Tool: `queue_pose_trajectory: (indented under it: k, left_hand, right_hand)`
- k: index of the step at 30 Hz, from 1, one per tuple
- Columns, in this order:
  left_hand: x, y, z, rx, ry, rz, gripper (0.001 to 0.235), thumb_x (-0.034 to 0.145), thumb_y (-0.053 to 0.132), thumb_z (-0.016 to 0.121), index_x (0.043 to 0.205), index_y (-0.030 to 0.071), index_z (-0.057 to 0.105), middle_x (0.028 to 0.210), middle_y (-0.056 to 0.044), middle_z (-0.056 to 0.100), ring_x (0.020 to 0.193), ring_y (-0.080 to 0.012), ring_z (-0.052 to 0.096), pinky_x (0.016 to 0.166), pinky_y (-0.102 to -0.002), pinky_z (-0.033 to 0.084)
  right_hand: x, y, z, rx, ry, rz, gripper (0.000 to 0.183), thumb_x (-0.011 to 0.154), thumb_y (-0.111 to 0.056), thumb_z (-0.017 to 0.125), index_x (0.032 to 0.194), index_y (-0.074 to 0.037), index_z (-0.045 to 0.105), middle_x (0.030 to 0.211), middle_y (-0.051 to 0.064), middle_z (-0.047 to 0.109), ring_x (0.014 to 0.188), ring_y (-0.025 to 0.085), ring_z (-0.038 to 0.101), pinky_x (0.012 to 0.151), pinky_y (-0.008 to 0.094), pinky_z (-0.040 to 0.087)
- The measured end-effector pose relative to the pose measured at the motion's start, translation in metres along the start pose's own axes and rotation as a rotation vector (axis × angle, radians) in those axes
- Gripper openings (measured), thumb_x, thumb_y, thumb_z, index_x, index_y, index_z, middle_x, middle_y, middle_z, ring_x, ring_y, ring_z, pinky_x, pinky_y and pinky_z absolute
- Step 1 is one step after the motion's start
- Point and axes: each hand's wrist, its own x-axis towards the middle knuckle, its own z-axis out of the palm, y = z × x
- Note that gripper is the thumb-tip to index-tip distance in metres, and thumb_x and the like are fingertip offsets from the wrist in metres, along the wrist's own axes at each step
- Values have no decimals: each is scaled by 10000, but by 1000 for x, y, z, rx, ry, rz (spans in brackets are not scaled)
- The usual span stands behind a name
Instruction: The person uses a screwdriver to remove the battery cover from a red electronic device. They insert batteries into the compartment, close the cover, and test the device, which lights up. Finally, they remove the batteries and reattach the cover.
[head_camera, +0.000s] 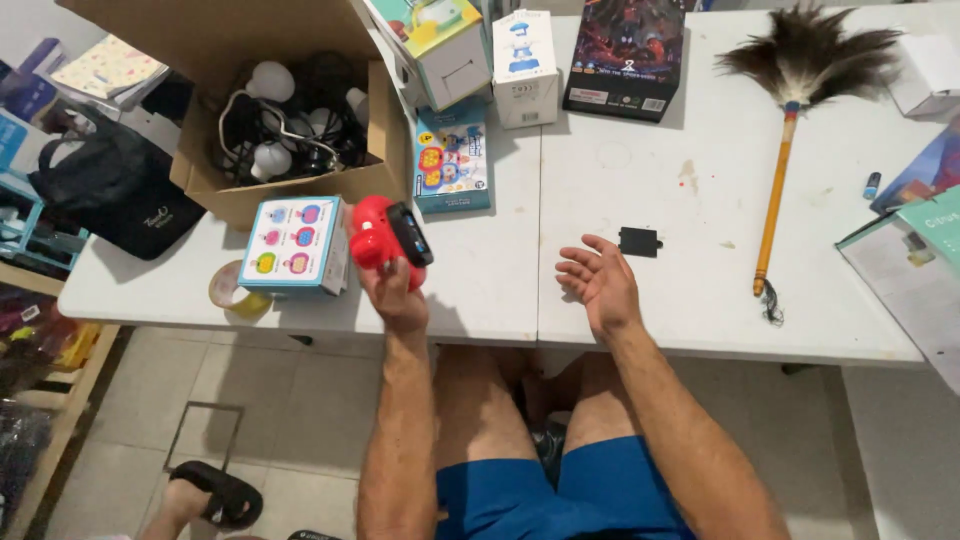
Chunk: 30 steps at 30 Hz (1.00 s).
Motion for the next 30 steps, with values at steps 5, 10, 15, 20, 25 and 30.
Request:
queue_pose_trajectory:
  k: [5, 10, 15, 20, 25, 30]
  left_hand:
    - [-14, 39, 74, 548, -338, 328, 1012, 685, 406, 814, 1562, 163, 371, 1582, -241, 348, 1428, -467, 399, 1155, -515, 416]
    - [-55, 2, 107, 888, -714, 0, 884, 668, 415, 707, 1497, 193, 495, 1491, -202, 484, 1344, -440, 503, 1099, -524, 440]
    - [-57, 10, 111, 657, -587, -379, 920, 639, 408, 702, 1493, 152, 476, 1453, -190, 520, 1271, -416, 583, 1076, -490, 471]
    - [-64, -49, 85, 145, -252, -518, 767, 767, 363, 645, 1482, 134, 492, 1393, -163, 562, 1234, -337, 561, 1063, -463, 469]
    - [-65, -48, 80, -458, 267, -738, 271, 885, 292, 597, 1130, 188, 646, 1096, -118, 691, 988, -281, 672, 915, -405, 586]
    - [-70, -33, 78, -497, 172, -762, 472, 882, 353, 578, 1258, 79, 658, 1136, -234, 698, 982, -336, 700, 888, -454, 603]
  right_hand:
    - [6, 2, 45, 361, -26, 94, 560, 1063, -535, 327, 1356, -87, 490, 1202, 211, 664, 1019, 295, 715, 899, 421, 628]
    - [8, 11, 62, 552, -106, 146, 633, 1025, -614, 393, 1337, -85, 547, 1233, 226, 674, 1050, 333, 709, 960, 483, 587]
    - [1, 37, 48, 687, -26, 258, 722, 994, -650, 446, 1290, -19, 633, 1230, 251, 696, 1087, 368, 700, 1082, 496, 510]
    - [49, 87, -7, 527, 78, 248, 543, 1059, -546, 379, 1246, -77, 580, 1133, 198, 736, 1006, 329, 754, 909, 505, 620]
    - [30, 67, 2, 647, 106, 261, 237, 1053, -215, 500, 1229, -59, 536, 1188, 266, 689, 1077, 391, 718, 969, 553, 601]
    - [20, 52, -1, 404, 95, 273, 204, 1005, -261, 553, 1159, -129, 571, 1002, 133, 737, 784, 217, 730, 654, 292, 633]
